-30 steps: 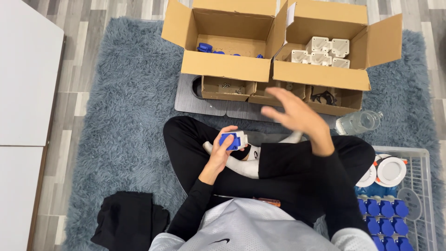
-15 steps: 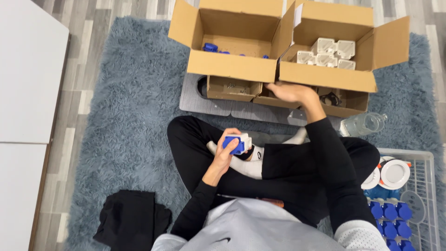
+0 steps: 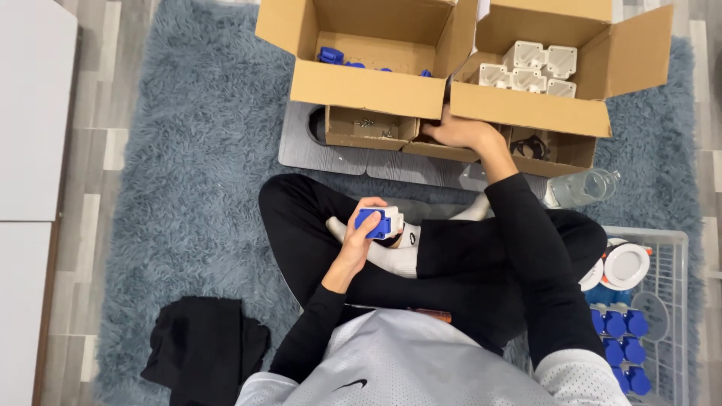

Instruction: Assembling small plastic electrical components using a screwdriver while sitting on the floor.

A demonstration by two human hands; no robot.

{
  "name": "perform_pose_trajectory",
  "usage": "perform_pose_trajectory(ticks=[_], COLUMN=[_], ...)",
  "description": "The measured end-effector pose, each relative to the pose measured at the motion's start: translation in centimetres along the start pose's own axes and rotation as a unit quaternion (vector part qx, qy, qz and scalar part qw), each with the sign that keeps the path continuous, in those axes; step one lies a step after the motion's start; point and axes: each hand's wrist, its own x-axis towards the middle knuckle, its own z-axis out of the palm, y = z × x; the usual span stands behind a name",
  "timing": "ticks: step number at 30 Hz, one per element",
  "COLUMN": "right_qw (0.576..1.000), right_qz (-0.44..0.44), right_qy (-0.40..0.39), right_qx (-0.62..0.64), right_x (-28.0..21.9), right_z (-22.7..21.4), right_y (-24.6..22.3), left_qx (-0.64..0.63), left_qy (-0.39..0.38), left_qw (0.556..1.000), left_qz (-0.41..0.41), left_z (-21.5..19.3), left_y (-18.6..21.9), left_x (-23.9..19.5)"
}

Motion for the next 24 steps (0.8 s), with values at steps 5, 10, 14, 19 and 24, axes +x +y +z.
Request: perform_pose_trajectory(ticks=[5, 10, 14, 19, 24], right_qw=[0.921, 0.947, 0.947, 0.984, 0.955], right_qz=[-0.11, -0.119, -0.143, -0.105, -0.188], right_qy=[0.057, 0.051, 0.128, 0.114, 0.222], right_qx=[-0.369, -0.292, -0.258, -0.093, 0.052], right_x=[7.3, 8.9, 4.7, -1.0, -5.7], right_z=[1.6, 2.3, 1.5, -0.3, 0.2], right_y=[7.7, 9.7, 6.5, 4.3, 5.0], left_qx=[0.013, 0.026, 0.026, 0.032, 0.021], left_qy=[0.004, -0.007, -0.012, -0.015, 0.0], left_qw=[1.0, 0.999, 0.999, 0.999, 1.0], left_qz=[-0.012, -0.018, -0.025, -0.023, -0.022], left_z=[-0.2, 0.5, 2.9, 2.0, 1.9], left_y=[-1.5, -0.7, 2.0, 1.4, 1.3], left_x=[0.3, 0.4, -0.4, 0.1, -0.6])
